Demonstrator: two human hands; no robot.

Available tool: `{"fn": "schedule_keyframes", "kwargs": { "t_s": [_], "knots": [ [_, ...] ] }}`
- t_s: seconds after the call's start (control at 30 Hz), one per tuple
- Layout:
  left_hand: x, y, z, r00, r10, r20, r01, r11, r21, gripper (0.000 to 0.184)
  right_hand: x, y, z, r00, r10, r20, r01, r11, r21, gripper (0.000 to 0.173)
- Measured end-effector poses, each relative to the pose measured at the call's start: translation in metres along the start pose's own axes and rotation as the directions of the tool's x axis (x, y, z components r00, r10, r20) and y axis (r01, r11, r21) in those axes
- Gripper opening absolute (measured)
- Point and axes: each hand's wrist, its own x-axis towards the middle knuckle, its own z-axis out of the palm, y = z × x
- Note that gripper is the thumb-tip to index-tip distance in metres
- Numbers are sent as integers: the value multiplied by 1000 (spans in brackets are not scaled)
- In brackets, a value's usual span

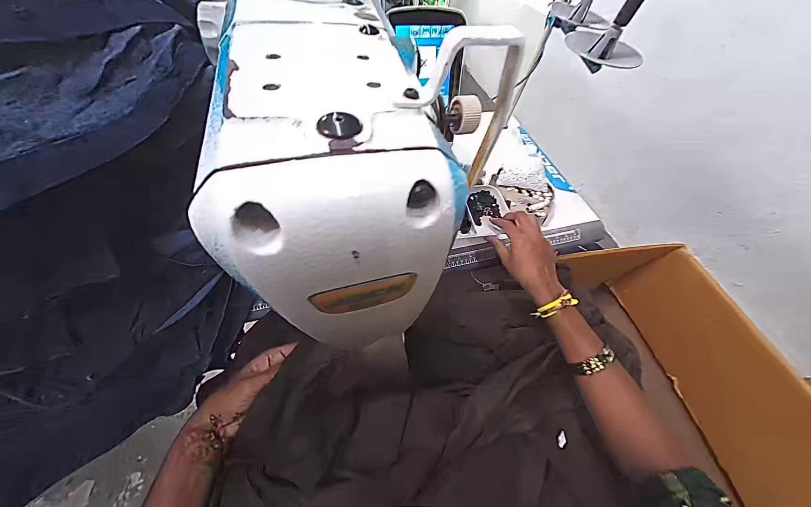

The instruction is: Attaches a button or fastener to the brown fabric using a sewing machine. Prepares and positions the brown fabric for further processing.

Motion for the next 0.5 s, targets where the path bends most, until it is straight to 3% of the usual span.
{"fn": "schedule_keyframes", "kwargs": {
  "t_s": [0.07, 0.17, 0.27, 0.43, 0.5],
  "knots": [
    [5, -6, -2, 999, -17, 40, 16, 1000, 20, 14, 8, 3, 5, 999, -33, 27, 33, 999, -17, 31],
    [12, -5, -4, 999, -7, -46, 13, 990, 138, 24, 9, 4, 9, 992, -126, 21, 127, 991, -49, 28],
    [19, -9, -20, 997, 58, -45, -43, 959, 280, 22, 3, 8, 9, 987, -161, -15, 159, 984, -83, 21],
    [20, 0, -21, 984, 166, -63, -126, 903, 412, 15, 3, 13, -5, 999, -43, 16, 44, 995, -84, 40],
    [18, 5, -13, 977, 196, -89, -139, 891, 433, 16, 5, 14, -5, 999, -31, 24, 33, 993, -117, 40]
  ]
}}
